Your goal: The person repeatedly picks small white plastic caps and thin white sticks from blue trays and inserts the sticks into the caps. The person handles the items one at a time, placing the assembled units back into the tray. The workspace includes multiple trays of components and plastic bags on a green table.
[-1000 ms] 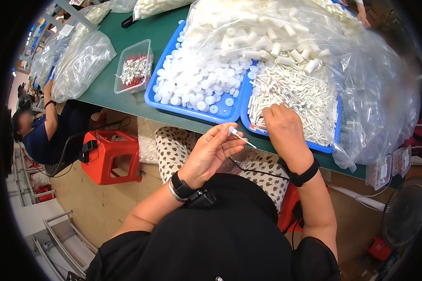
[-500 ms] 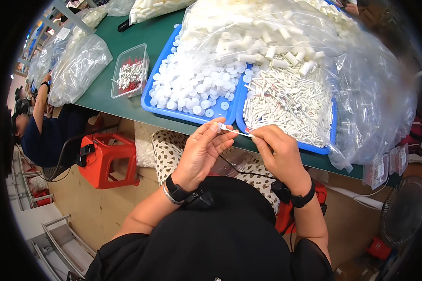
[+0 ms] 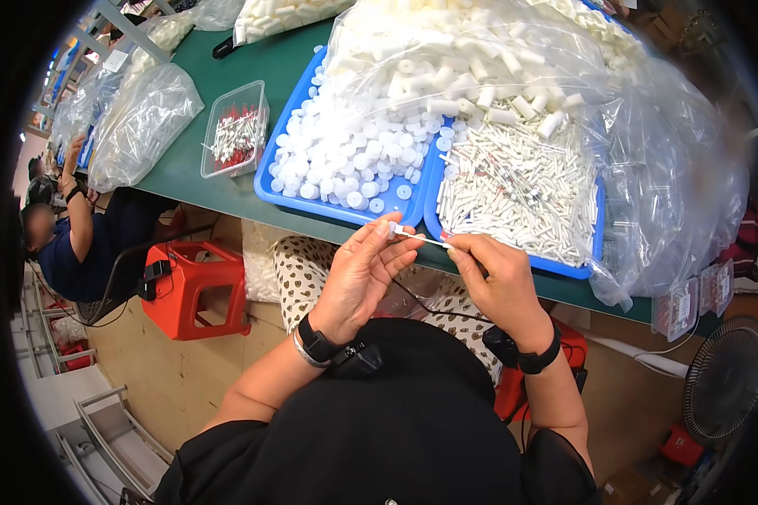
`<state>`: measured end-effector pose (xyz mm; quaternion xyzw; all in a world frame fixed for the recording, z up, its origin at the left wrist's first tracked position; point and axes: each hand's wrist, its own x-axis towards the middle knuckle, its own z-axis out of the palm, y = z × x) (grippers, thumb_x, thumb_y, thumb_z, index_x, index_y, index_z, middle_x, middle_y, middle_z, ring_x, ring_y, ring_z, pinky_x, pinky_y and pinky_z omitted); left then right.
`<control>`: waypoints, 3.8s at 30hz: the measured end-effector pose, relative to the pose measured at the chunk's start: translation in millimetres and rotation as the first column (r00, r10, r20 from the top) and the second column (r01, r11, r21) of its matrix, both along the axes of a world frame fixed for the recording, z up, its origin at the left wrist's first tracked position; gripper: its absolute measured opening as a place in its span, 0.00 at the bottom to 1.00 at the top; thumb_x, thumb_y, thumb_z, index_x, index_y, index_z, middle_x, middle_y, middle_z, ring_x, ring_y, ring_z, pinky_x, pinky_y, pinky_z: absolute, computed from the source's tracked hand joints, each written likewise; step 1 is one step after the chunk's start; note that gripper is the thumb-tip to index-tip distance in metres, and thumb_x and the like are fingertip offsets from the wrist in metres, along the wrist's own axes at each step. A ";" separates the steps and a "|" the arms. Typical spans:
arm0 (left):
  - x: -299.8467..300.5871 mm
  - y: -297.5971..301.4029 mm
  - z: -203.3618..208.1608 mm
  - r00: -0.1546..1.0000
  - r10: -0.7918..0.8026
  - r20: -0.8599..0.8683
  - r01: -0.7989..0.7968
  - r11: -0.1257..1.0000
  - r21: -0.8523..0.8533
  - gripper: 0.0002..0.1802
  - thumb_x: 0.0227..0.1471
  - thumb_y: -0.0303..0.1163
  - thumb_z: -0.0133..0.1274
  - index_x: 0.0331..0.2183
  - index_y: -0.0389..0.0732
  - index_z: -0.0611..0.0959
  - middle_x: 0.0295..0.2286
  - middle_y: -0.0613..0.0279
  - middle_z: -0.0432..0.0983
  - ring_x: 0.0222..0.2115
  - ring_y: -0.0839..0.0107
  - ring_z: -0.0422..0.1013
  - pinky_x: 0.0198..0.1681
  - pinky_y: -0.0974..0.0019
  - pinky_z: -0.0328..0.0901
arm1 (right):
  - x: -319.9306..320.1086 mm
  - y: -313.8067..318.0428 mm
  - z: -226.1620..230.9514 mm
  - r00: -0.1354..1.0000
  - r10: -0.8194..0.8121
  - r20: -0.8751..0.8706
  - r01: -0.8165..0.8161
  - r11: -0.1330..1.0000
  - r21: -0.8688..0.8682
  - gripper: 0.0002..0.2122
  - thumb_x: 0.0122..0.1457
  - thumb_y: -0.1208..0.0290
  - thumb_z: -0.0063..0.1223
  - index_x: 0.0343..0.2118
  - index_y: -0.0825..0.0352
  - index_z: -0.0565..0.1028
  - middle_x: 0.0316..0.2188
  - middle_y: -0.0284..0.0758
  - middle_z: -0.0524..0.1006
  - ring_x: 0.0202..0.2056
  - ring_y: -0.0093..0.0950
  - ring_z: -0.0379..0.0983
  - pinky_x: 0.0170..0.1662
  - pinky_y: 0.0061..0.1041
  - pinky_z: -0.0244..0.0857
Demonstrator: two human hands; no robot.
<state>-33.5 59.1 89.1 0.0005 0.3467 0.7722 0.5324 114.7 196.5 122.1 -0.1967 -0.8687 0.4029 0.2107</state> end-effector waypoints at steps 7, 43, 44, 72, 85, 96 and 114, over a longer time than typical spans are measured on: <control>3.1 0.3 -1.7 0.995 -0.076 -0.065 0.077 0.997 0.010 0.22 0.64 0.35 0.47 0.54 0.32 0.69 0.45 0.53 0.75 0.46 0.68 0.73 0.51 0.67 0.69 | -6.6 2.0 -1.9 0.993 0.086 -0.087 -0.067 0.977 0.204 0.05 0.57 0.80 0.55 0.36 0.72 0.78 0.28 0.38 0.79 0.26 0.26 0.76 0.30 0.24 0.68; -7.8 -3.4 4.6 0.971 -0.130 -0.201 0.147 0.986 0.072 0.23 0.65 0.42 0.43 0.54 0.35 0.71 0.43 0.59 0.76 0.40 0.77 0.74 0.45 0.73 0.68 | -45.1 79.5 19.2 0.982 -0.191 0.009 0.191 0.981 0.024 0.08 0.55 0.78 0.57 0.36 0.70 0.70 0.25 0.34 0.72 0.26 0.24 0.68 0.31 0.22 0.64; -8.9 -2.4 8.0 0.970 -0.133 -0.204 0.152 0.985 0.082 0.23 0.65 0.42 0.43 0.53 0.35 0.71 0.43 0.59 0.76 0.40 0.77 0.74 0.45 0.73 0.68 | -40.5 68.4 15.4 0.982 -0.179 -0.059 0.174 0.982 -0.079 0.09 0.55 0.79 0.57 0.36 0.70 0.70 0.25 0.31 0.72 0.25 0.19 0.67 0.31 0.20 0.64; 3.9 -0.7 2.3 0.924 -0.230 -0.307 0.228 0.973 -0.042 0.19 0.64 0.34 0.47 0.52 0.34 0.76 0.28 0.69 0.74 0.31 0.82 0.71 0.39 0.77 0.68 | -6.9 -4.5 16.2 0.996 0.067 0.066 0.013 0.592 -0.806 0.06 0.62 0.77 0.52 0.38 0.71 0.68 0.32 0.36 0.76 0.31 0.21 0.77 0.35 0.19 0.73; 7.8 3.7 4.1 0.860 -0.401 -0.317 0.394 0.915 -0.086 0.24 0.59 0.25 0.53 0.56 0.33 0.70 0.37 0.63 0.75 0.34 0.79 0.72 0.40 0.75 0.69 | 4.0 4.7 21.5 0.961 0.195 0.196 -0.028 0.773 -0.634 0.08 0.63 0.75 0.51 0.40 0.69 0.65 0.29 0.34 0.78 0.31 0.19 0.76 0.32 0.18 0.70; 15.1 4.5 2.8 0.897 -0.419 -0.143 0.428 0.903 0.040 0.09 0.63 0.32 0.47 0.43 0.41 0.67 0.38 0.58 0.73 0.30 0.78 0.71 0.35 0.71 0.70 | 7.8 158.4 14.3 0.939 -0.318 0.128 0.169 0.755 0.633 0.08 0.58 0.74 0.51 0.40 0.65 0.75 0.35 0.42 0.77 0.39 0.43 0.73 0.41 0.40 0.67; 5.5 0.1 1.7 0.976 -0.183 -0.115 0.191 0.979 0.064 0.09 0.63 0.31 0.47 0.42 0.36 0.73 0.36 0.62 0.73 0.31 0.79 0.69 0.38 0.72 0.66 | 7.6 2.8 34.2 0.981 0.174 0.089 -0.179 0.983 0.044 0.14 0.53 0.78 0.59 0.44 0.71 0.74 0.33 0.41 0.77 0.31 0.36 0.76 0.36 0.32 0.69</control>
